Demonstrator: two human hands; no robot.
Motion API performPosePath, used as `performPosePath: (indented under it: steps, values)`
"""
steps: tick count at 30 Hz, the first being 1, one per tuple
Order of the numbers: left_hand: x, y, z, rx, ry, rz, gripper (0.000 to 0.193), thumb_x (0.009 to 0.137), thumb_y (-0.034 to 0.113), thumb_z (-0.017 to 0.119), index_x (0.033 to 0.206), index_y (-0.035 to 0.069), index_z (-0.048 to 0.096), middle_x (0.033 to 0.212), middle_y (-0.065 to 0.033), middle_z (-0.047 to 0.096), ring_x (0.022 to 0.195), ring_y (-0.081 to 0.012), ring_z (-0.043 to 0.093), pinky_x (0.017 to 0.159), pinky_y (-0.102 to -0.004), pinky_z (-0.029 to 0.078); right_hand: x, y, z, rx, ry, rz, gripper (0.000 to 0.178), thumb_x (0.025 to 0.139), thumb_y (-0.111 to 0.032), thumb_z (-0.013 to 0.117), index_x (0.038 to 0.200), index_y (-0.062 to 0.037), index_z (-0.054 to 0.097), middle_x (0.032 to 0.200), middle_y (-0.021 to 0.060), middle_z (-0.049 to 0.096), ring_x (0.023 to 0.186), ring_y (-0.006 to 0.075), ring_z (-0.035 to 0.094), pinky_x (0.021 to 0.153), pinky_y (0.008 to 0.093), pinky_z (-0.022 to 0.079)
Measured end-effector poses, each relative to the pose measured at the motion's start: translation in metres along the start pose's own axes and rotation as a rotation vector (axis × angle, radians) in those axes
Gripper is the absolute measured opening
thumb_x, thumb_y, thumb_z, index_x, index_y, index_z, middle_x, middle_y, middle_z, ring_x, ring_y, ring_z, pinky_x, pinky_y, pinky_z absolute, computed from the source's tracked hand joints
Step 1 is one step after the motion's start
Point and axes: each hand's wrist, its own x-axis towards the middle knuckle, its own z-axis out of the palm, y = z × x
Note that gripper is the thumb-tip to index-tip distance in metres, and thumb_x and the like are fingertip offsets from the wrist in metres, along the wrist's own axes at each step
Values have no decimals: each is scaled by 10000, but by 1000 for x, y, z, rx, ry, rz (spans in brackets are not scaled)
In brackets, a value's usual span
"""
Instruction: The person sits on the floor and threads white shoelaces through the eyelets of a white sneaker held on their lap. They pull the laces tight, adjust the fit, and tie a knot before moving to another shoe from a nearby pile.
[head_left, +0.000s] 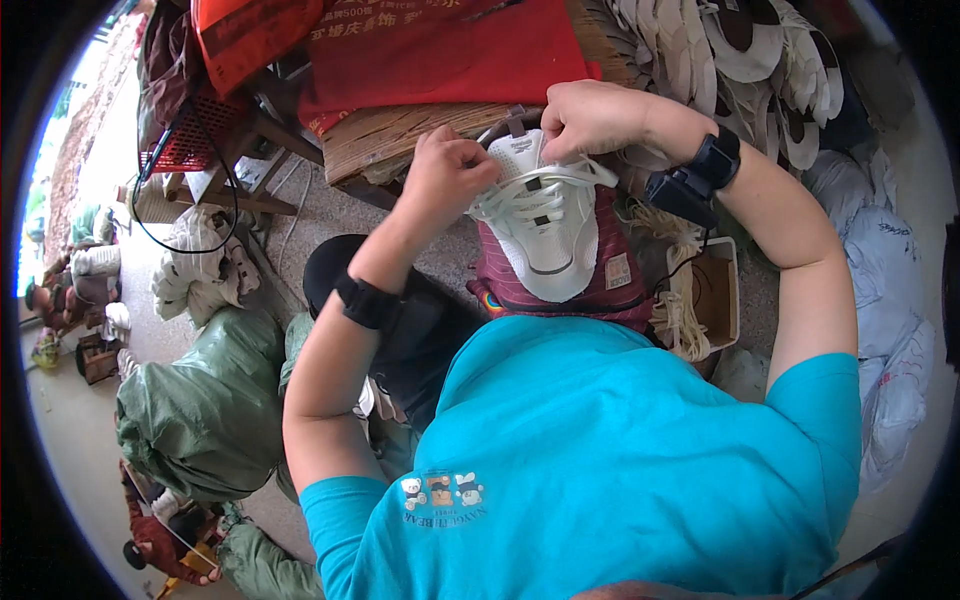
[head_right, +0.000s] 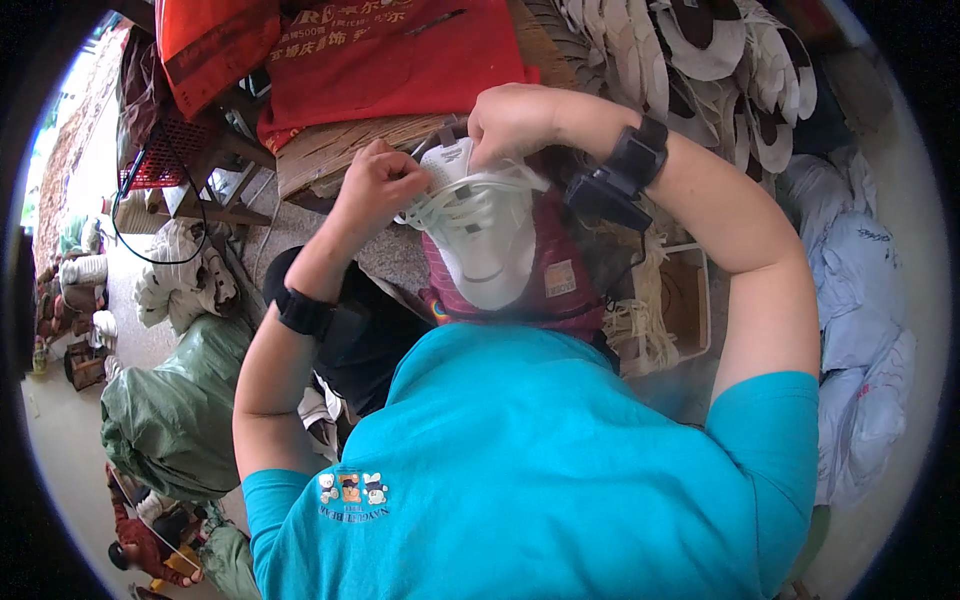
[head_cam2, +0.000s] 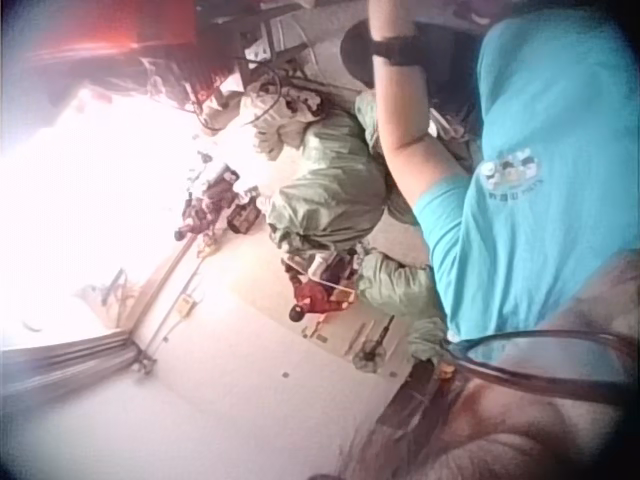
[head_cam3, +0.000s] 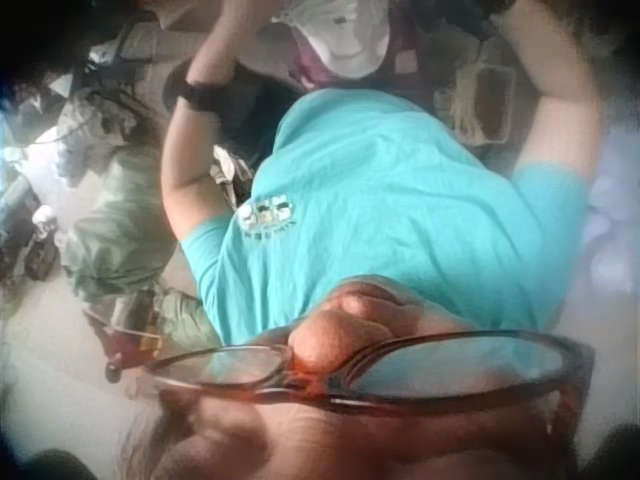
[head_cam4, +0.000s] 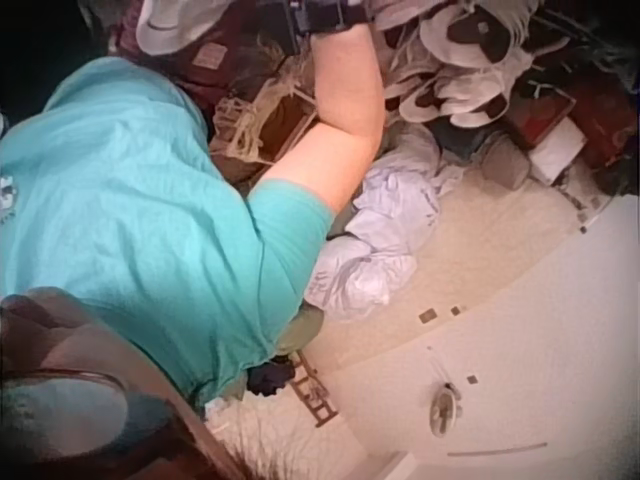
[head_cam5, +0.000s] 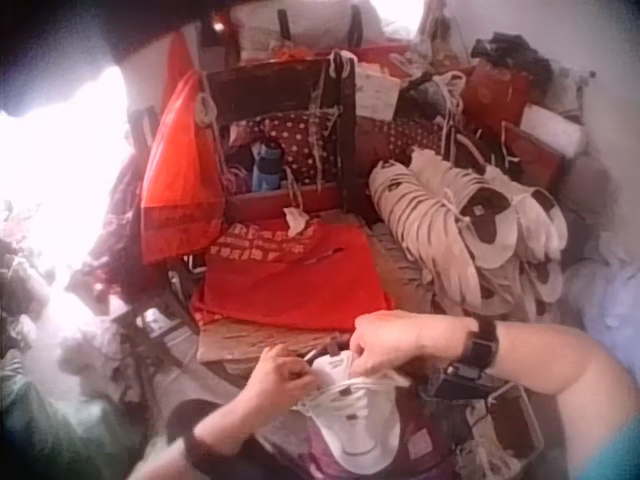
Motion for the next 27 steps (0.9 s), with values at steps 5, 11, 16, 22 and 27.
performPosePath:
  steps: [5, 11, 16, 22, 27]
  values:
    - [-1, 48, -6, -431, 181, 33, 205, 946, 182, 661, 836, 18, 720, 739, 4, 489, 798, -116, 472, 718, -255, 396, 13, 10, 18, 405, 185, -28, 272, 840, -282, 720, 851, -11, 736, 763, 87, 698, 691, 173, 646, 636, 345, 513]
    - [-45, 1, 3, -1068, 309, -402, 230, 999, 243, 597, 905, 47, 671, 751, 44, 533, 637, -49, 419, 592, -203, 342, 12, 7, 27, 1002, 322, 46, 270, 976, -333, 640, 898, -85, 710, 837, -50, 634, 781, 31, 534, 662, 204, 378]
    - [-85, -77, 56, -352, 75, -575, 194, 921, 226, 643, 952, 36, 666, 855, -71, 624, 719, -200, 589, 629, -321, 468, 15, 12, 51, 1128, 457, -57, 239, 1032, -263, 558, 994, -60, 679, 948, -39, 643, 842, 34, 552, 753, 205, 433]
    - [-58, -121, 92, 348, -92, -116, 331, 849, 69, 587, 1179, 73, 612, 1272, -191, 601, 1038, -375, 655, 841, -475, 560, 9, 9, 52, 1150, 507, -88, 220, 1046, -226, 539, 1015, -52, 669, 944, -45, 638, 869, 30, 554, 792, 195, 432]
    - [-26, -131, 111, 470, -461, -190, 332, 869, 76, 583, 1194, 100, 645, 1225, -170, 650, 1084, -336, 667, 900, -460, 552, 13, 14, 61, 1187, 524, -134, 165, 1039, -202, 568, 1034, -64, 660, 972, -34, 652, 908, 30, 581, 843, 201, 457]
